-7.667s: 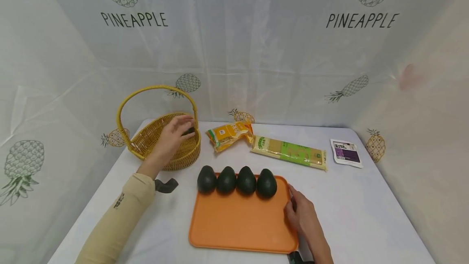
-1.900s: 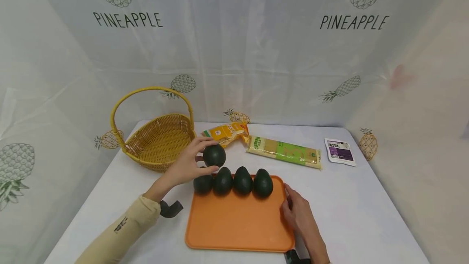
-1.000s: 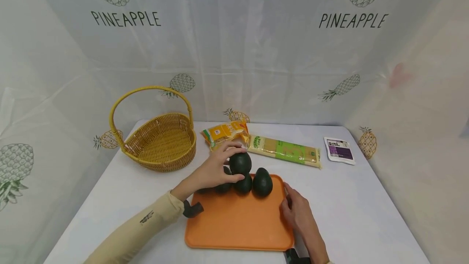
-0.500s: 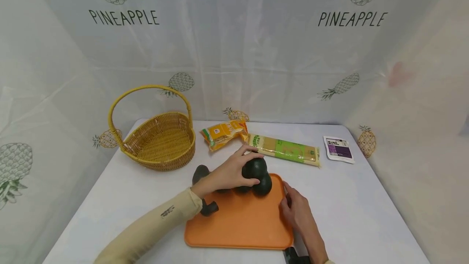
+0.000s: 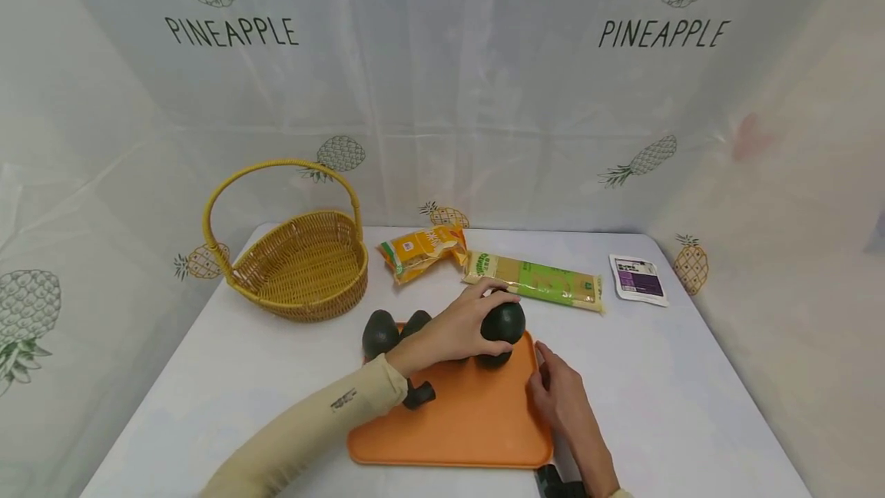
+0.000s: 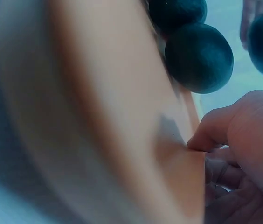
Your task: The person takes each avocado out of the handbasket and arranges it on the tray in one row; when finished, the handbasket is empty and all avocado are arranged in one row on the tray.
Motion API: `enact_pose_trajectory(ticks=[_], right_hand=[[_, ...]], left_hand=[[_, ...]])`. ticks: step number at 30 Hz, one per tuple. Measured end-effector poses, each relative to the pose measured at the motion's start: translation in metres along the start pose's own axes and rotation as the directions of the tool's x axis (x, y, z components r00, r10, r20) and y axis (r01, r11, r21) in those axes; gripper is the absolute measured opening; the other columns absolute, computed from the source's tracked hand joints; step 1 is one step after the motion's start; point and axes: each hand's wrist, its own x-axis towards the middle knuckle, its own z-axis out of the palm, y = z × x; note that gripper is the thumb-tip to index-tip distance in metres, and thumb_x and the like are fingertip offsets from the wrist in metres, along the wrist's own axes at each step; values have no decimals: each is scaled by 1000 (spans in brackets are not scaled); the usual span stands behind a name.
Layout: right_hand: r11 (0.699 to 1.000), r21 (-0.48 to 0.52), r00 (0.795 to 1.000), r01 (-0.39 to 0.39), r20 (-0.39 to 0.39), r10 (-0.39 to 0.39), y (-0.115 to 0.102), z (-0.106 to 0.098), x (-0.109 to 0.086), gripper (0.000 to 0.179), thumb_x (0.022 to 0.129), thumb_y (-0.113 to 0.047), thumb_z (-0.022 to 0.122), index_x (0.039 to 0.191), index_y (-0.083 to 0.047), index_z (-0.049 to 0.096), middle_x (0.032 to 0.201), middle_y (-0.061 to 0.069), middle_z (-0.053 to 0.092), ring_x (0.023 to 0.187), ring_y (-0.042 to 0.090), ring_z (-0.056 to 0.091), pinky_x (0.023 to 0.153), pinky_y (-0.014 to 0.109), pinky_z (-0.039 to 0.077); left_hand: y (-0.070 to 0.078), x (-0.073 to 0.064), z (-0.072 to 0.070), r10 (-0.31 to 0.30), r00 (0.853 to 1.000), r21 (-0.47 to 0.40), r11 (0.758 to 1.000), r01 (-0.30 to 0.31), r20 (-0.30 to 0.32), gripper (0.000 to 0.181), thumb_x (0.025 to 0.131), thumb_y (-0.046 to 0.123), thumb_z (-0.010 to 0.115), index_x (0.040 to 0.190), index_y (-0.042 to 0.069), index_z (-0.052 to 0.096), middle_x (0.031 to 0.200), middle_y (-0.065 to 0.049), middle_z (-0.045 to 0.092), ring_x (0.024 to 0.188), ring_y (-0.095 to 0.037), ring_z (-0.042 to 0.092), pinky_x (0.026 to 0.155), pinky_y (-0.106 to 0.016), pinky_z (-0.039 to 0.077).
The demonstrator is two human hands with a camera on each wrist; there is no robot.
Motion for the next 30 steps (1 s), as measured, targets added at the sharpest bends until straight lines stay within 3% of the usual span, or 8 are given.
enact_pose_trajectory(ticks=[7,12,23,30], right_hand=[[999,26,1000,-24,-9,24,3,0,-4,76,99,-7,63,161,11,22,97,9,62,79,15,51,67,22,42],[999,39,1000,-25,-8,26,4,-1,-3,76,100,-7,62,161,11,21,98,9,61,79,15,51,68,23,43],[998,58,998,30,-57,-27,4,4,-3,75,99,-5,64,160,14,24,95,6,63,73,9,50,66,22,44],[998,54,999,21,-49,-18,2,0,-4,78,100,-5,62,161,15,19,97,9,64,74,12,51,65,23,44]], left_hand=[[8,11,15,25,999,91,995,-28,35,66,93,38,85,152,22,59,157,-8,49,134,-31,57,99,-29,59],[11,15,25,17,999,125,992,-23,52,64,93,37,85,151,23,61,157,-8,50,124,-28,57,92,-27,58],[13,25,40,13,996,220,975,-32,91,66,94,40,83,153,25,58,160,-7,48,134,-28,51,98,-30,58],[16,31,51,44,993,254,964,-72,112,64,94,41,83,151,23,59,154,-8,52,126,-29,53,88,-28,56]])
